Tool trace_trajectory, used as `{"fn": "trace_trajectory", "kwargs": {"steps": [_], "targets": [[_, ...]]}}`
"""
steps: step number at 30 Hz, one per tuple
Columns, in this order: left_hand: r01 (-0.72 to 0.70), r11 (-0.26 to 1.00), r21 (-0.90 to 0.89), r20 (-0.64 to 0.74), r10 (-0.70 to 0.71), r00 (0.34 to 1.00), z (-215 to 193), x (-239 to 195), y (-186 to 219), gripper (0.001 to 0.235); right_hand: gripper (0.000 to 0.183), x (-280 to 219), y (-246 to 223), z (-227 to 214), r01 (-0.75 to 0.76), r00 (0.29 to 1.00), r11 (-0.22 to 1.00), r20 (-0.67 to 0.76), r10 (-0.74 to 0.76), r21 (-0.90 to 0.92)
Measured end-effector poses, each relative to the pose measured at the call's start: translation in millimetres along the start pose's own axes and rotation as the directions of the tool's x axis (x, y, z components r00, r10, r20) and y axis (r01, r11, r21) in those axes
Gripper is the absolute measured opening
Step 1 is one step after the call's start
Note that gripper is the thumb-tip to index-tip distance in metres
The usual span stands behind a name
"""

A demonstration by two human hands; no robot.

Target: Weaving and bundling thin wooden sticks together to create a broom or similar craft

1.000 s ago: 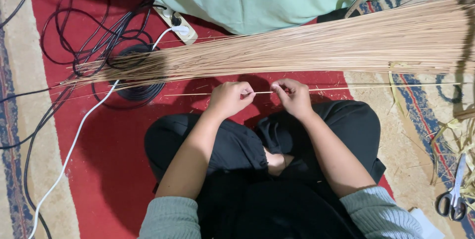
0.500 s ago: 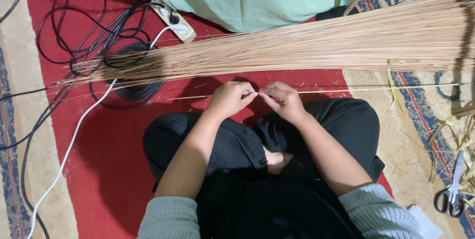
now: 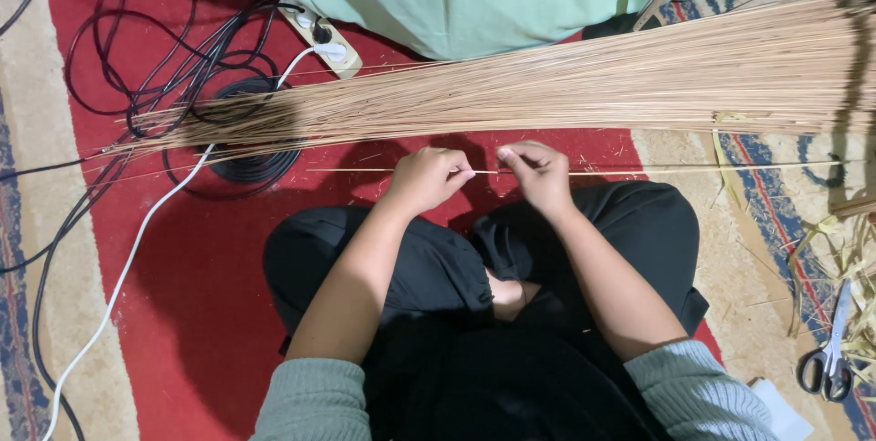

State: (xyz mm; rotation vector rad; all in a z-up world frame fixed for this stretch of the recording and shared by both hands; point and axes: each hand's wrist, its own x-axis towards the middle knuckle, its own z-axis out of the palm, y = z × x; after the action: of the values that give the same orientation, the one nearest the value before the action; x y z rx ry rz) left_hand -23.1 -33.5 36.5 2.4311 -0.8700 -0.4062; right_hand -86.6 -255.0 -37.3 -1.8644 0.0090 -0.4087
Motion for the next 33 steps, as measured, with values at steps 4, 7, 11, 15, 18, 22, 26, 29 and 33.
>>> {"fn": "trace_trajectory", "kwargs": {"steps": [4,7,11,15,18,22,26,29,33], "targets": [[0.005,1.0,-0.019,-0.015,-0.006,1.0,1,-3,-7,0.012,0.005,3,0,-12,-0.008,0.999,1.0,-0.035,0.008,-0.011],[0.0,0.999,-0.036,-0.029,-0.001,1.0,0,-2,-7,0.012,0.008,0,-9,-14,0.087,0.996,0.986,0.02,-0.085,-0.143],[0.013,0.999,-0.032,-0.018,-0.013,1.0,-4,-3,-3,0.013,0.013,-3,-15,-9,0.249,0.965,0.925,0.152,-0.213,-0.285],[0.023,1.0,-0.003,-0.007,-0.023,1.0,-1,-2,-6,0.015,0.02,-7,-37,-6,0.343,0.936,0.881,0.199,-0.291,-0.325],[0.024,1.0,0.001,0.022,-0.024,0.999,-1,-1,-7,0.014,0.006,-7,-24,3,0.334,0.938,0.892,0.196,-0.285,-0.305],[0.02,1.0,0.001,0.027,-0.02,0.999,-4,-2,-5,0.014,0.004,-8,-5,7,0.278,0.958,0.911,0.156,-0.24,-0.304],[0.023,1.0,0.003,0.032,-0.023,0.999,-2,0,-8,0.014,0.007,-4,22,0,0.185,0.982,0.919,0.088,-0.165,-0.348],[0.067,0.997,0.034,0.023,-0.068,0.997,-16,-6,-11,0.015,0.016,4,26,-22,0.091,0.993,0.9,0.105,-0.051,-0.427],[0.23,0.93,0.288,-0.044,-0.227,0.973,-7,0,-66,0.024,0.017,18,-10,-61,0.051,0.95,0.882,0.296,0.102,-0.468]]}}
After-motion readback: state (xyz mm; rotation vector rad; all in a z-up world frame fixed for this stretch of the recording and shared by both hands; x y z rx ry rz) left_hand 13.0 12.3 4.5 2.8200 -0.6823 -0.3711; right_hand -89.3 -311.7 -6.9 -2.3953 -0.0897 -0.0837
